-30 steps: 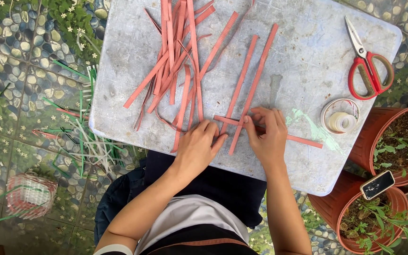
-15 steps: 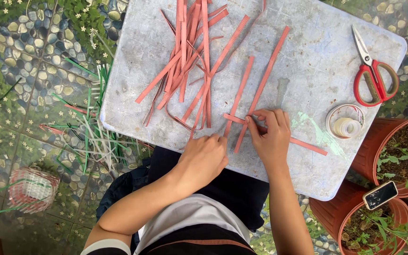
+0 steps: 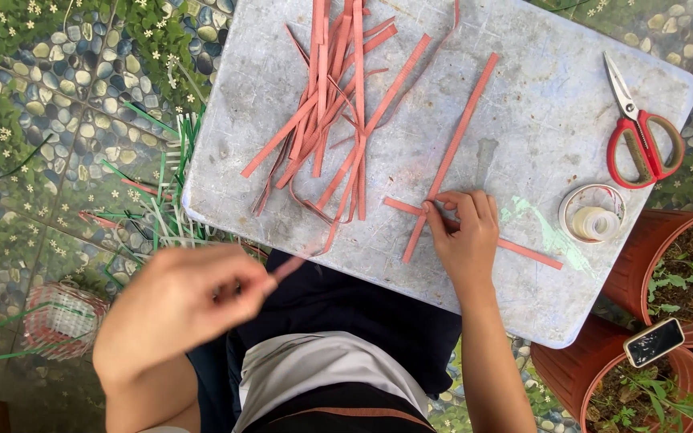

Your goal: Weaving thin red plastic strips together on a white board to create a mat or basket base.

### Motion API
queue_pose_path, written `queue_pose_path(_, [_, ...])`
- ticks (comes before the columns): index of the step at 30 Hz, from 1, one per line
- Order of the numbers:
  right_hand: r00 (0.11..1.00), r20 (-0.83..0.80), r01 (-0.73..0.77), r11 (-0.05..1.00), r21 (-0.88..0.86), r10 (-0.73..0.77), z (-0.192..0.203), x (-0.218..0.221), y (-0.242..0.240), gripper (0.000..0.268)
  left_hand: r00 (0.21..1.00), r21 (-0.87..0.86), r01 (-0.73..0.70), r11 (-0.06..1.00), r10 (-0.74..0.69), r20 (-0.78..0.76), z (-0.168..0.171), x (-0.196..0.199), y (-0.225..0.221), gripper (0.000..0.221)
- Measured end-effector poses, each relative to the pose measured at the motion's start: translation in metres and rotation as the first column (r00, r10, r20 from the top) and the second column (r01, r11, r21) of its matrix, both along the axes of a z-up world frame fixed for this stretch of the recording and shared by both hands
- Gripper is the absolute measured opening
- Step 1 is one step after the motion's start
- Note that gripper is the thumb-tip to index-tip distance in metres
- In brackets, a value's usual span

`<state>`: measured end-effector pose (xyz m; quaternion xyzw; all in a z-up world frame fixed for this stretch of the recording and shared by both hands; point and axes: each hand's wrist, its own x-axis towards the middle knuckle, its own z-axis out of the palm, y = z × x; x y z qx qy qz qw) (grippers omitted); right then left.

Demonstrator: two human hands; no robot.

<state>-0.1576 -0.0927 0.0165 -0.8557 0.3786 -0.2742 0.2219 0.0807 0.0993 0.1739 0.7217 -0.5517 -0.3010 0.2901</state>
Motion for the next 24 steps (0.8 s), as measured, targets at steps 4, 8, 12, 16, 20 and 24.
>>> queue_pose_path(4, [1.000,-0.004,-0.003,1.000,0.005,0.003,-0.002,-0.001,-0.001,0.018,0.919,-0.084,-0.346,0.934,0.356,0.169,-0.043,0.030,-0.012,0.006])
queue_pose_path(8, [0.999,0.033,-0.003,1.000,-0.017,0.003,-0.011,-0.005,-0.004,0.019,0.884,0.033,-0.398,0.917,0.373,0.281,-0.096,0.053,-0.018,0.011])
queue_pose_path(12, [0.999,0.037,0.004,1.000,-0.008,-0.004,-0.012,-0.005,-0.004,0.018,0.795,0.080,-0.450,0.889,0.358,0.490,-0.113,0.051,-0.025,0.021])
queue_pose_path(16, [0.999,0.037,0.005,1.000,-0.007,-0.004,-0.011,-0.004,-0.005,0.019,0.754,-0.131,-0.432,0.892,0.437,0.489,-0.096,0.027,-0.045,0.025])
queue_pose_path(20, [0.999,0.039,0.008,1.000,-0.004,-0.007,-0.013,-0.004,-0.006,0.019,0.918,-0.274,-0.245,0.930,0.313,0.244,-0.096,0.002,-0.073,0.019])
queue_pose_path(24, [0.998,0.056,-0.003,1.000,0.009,0.003,-0.008,-0.003,-0.005,0.018,0.951,-0.208,-0.171,0.963,0.216,0.220,-0.108,-0.014,-0.095,0.027])
